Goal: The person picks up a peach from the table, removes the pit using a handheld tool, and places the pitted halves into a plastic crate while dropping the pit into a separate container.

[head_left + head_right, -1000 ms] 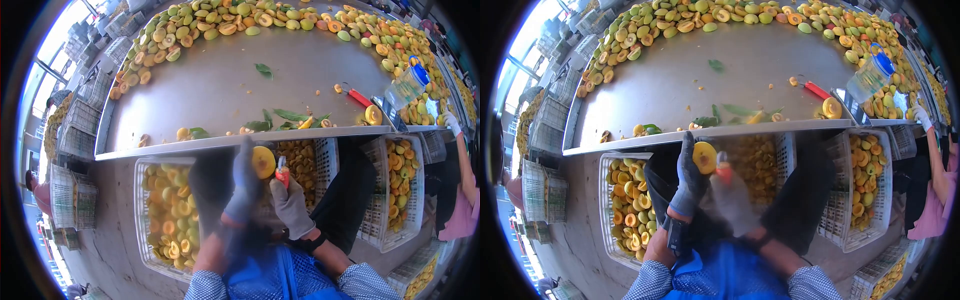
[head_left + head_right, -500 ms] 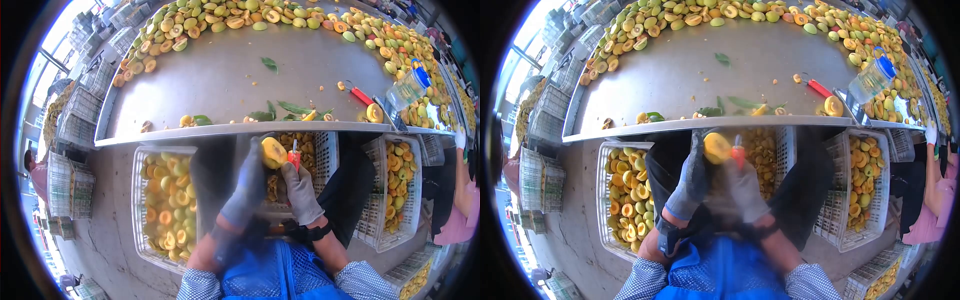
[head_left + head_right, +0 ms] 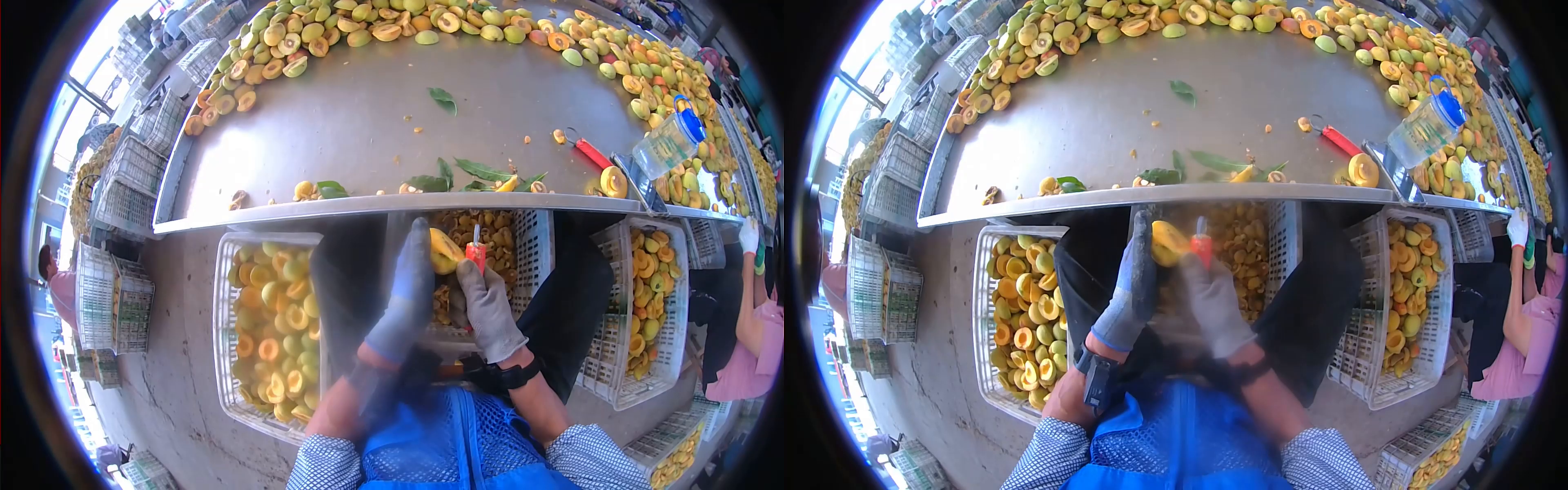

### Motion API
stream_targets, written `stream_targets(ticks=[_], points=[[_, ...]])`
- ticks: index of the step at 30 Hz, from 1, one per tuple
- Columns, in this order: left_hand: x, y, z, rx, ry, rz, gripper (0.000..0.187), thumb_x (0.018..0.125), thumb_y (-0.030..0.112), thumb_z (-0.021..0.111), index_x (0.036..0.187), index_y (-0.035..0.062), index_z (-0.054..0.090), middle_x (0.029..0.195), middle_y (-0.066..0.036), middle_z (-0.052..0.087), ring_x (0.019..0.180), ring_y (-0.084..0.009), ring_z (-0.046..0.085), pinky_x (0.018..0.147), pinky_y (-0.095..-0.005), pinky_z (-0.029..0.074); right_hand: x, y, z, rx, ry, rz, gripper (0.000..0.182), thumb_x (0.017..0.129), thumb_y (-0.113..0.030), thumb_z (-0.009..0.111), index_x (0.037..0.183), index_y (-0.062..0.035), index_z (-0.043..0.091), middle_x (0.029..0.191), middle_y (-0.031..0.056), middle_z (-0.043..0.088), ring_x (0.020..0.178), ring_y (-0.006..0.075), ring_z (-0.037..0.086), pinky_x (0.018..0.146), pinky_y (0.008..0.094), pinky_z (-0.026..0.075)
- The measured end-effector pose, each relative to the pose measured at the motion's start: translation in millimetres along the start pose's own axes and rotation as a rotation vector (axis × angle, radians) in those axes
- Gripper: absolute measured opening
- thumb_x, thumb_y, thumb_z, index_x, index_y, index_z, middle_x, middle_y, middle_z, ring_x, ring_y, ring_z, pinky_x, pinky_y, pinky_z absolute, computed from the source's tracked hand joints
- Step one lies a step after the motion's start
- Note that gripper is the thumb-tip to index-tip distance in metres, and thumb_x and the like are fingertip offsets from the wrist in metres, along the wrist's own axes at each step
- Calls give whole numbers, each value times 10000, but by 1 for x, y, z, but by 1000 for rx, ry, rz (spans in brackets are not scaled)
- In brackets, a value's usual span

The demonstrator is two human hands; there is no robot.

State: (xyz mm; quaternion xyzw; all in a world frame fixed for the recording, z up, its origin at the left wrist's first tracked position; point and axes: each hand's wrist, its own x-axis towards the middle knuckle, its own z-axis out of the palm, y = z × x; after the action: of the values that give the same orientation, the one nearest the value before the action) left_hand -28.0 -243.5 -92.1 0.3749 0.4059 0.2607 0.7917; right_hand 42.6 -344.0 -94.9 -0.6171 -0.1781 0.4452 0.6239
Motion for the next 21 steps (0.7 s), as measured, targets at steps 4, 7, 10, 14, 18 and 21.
stream_targets(ticks=[4,7,10,14,18,21], points=[[-11,8,3,-74,-115,172,461,972,432,468,1277,86,470,1156,-98,551,1027,-164,552,848,-329,477,4,6,-3,-42,48,-82,265,995,-359,504,880,-120,503,575,-49,410,415,68,362,378,252,292],[-14,5,-3,-18,-146,264,391,955,353,495,1247,94,466,1127,-98,542,995,-162,551,823,-335,479,5,4,-5,-96,156,-55,238,992,-329,517,938,-98,534,615,-39,451,475,49,391,429,235,332],[-14,2,-5,-131,-44,260,216,938,162,557,1129,83,491,1088,-56,530,1008,-140,538,925,-306,458,-4,-4,-2,-350,179,-296,247,990,-300,520,1026,-59,557,688,-16,512,582,49,434,519,234,385],[-7,-7,-13,35,-3,385,187,928,145,565,1088,89,485,1039,-46,529,996,-145,542,883,-306,482,-22,5,5,-388,94,-264,260,979,-256,533,1064,-12,561,759,27,558,689,76,475,614,268,429],[-16,2,-5,-66,1,252,207,928,133,556,1123,82,512,1021,-44,557,942,-153,571,813,-278,508,-24,11,5,-409,24,-315,244,966,-231,549,1044,0,561,755,44,560,696,94,496,623,281,438],[-16,10,-11,-171,-112,126,247,922,132,558,1159,71,516,1025,-54,568,923,-157,583,796,-268,513,-24,5,4,-360,-29,-264,220,966,-227,550,1010,-11,562,746,23,552,679,113,504,620,284,432]])
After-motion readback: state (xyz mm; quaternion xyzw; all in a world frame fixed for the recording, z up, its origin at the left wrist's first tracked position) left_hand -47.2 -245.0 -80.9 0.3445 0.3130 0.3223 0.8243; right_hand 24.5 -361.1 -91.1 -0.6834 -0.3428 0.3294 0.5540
